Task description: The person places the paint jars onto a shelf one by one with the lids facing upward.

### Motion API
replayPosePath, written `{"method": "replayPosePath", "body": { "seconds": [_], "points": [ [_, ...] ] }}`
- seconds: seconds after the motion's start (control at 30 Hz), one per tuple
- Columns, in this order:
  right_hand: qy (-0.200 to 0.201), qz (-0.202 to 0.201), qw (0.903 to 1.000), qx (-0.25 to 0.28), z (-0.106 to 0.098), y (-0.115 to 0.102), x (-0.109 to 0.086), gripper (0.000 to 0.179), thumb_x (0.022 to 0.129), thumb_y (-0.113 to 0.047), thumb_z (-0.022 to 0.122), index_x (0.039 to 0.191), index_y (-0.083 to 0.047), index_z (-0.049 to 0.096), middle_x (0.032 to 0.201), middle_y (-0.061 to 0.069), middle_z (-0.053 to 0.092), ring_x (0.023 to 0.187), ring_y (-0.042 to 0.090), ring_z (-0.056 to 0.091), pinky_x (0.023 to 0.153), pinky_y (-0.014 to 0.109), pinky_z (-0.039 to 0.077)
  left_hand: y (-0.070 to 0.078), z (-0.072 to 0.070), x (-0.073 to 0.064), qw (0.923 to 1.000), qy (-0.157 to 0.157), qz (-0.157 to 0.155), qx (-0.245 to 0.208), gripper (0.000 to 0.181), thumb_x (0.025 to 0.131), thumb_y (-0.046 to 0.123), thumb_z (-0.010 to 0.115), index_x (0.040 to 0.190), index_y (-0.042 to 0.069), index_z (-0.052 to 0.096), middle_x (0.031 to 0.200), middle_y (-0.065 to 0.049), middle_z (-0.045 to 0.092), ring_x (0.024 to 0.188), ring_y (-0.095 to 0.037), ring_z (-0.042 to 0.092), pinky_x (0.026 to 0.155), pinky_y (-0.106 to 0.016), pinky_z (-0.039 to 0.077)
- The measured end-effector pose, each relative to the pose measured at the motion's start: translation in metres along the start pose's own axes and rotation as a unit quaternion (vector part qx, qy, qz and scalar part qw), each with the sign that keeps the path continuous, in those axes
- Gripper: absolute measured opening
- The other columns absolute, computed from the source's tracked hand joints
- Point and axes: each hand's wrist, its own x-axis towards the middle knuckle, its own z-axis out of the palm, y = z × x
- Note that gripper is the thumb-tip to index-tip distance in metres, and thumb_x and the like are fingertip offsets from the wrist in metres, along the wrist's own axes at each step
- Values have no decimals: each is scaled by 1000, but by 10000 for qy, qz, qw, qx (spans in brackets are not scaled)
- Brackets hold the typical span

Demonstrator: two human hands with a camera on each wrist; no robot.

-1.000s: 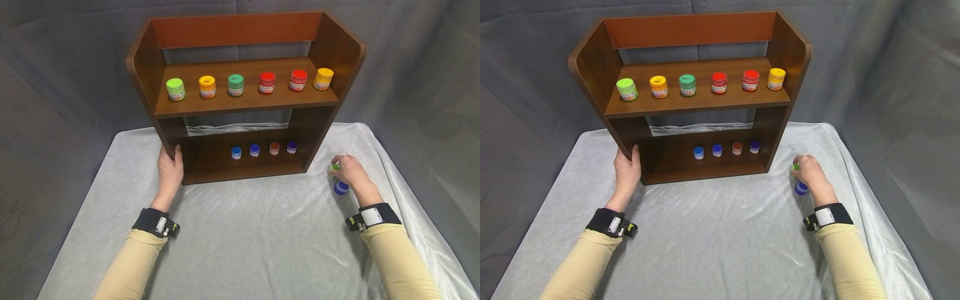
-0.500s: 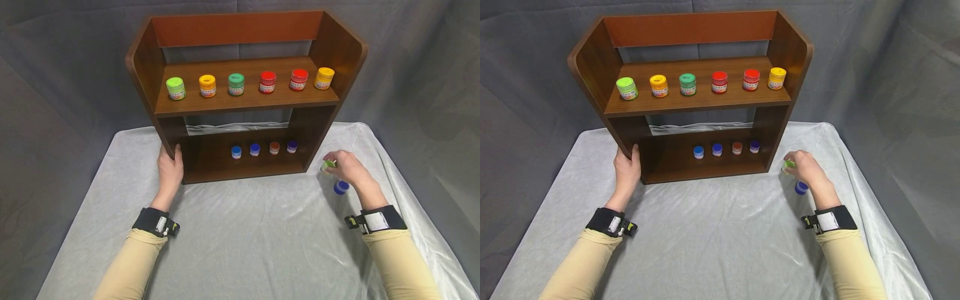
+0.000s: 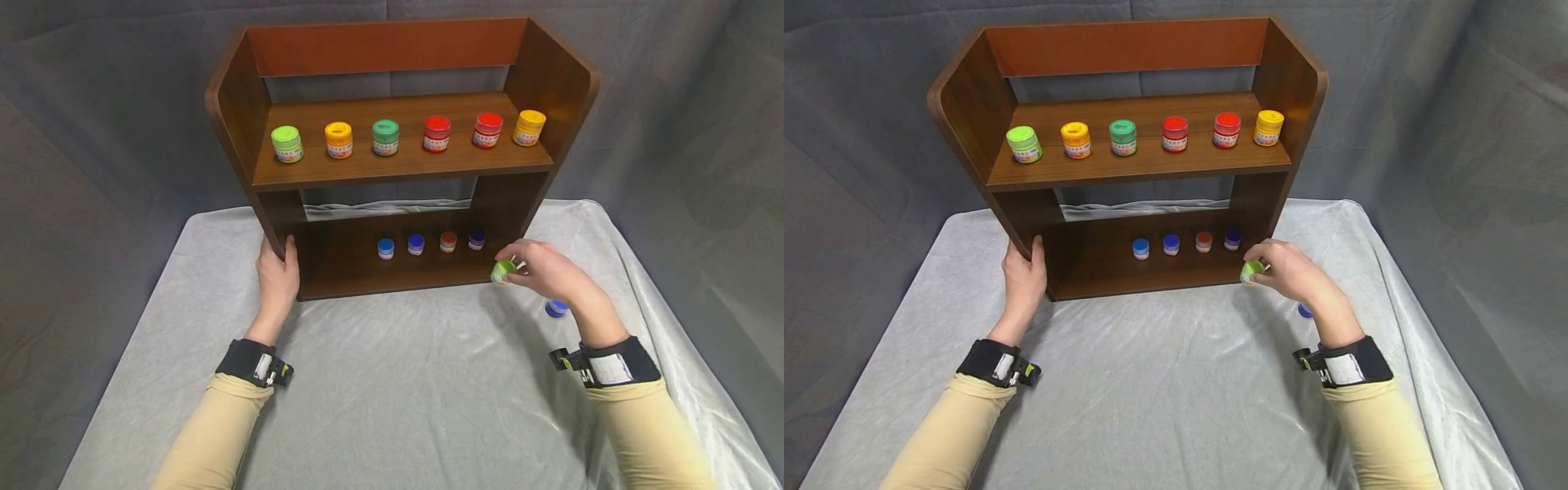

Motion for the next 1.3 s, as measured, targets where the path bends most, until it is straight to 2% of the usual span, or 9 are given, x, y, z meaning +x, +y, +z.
{"method": "replayPosePath", "body": {
  "seconds": [0.2, 0.47, 0.8, 1.0, 1.3],
  "points": [
    [335, -273, 9991, -13, 3, -16, 12, 33, 82, 2, 77, 114, 3, 69, 110, 21, 69, 94, 33, 69, 84, 48, 57, -1, 0, 0, 10000, 20, -50, -32, 40, 103, 24, 49, 131, -5, 52, 124, -27, 62, 119, -42, 60, 101, -53, 44],
    [480, -432, 9977, 230, 14, -32, 33, 35, 82, 6, 75, 115, 4, 67, 114, 22, 66, 100, 33, 65, 88, 48, 56, -1, 0, 0, 10000, 56, -45, 6, 39, 103, 23, 50, 130, -5, 53, 122, -27, 63, 117, -42, 60, 99, -53, 45],
    [749, -900, 9925, 355, 34, -51, 60, 34, 82, 5, 75, 115, 4, 68, 116, 21, 67, 105, 33, 65, 93, 47, 54, -2, 0, 0, 10000, 49, -41, -23, 38, 103, 23, 50, 129, -5, 53, 121, -27, 63, 115, -42, 61, 98, -54, 45],
    [661, -888, 9934, 311, 43, -69, 77, 35, 85, 0, 75, 120, 2, 68, 120, 21, 66, 108, 32, 66, 94, 44, 55, -3, 1, 1, 10000, 86, -38, -28, 38, 102, 24, 51, 128, -4, 55, 121, -28, 64, 115, -43, 61, 97, -54, 45],
    [782, -887, 9925, 324, 60, -90, 98, 36, 88, -2, 73, 123, 1, 67, 125, 20, 65, 112, 31, 66, 96, 43, 54, -5, 2, 1, 10000, 77, -10, -5, 38, 103, 25, 50, 129, -3, 54, 121, -27, 64, 117, -42, 62, 97, -54, 47]
  ]
}}
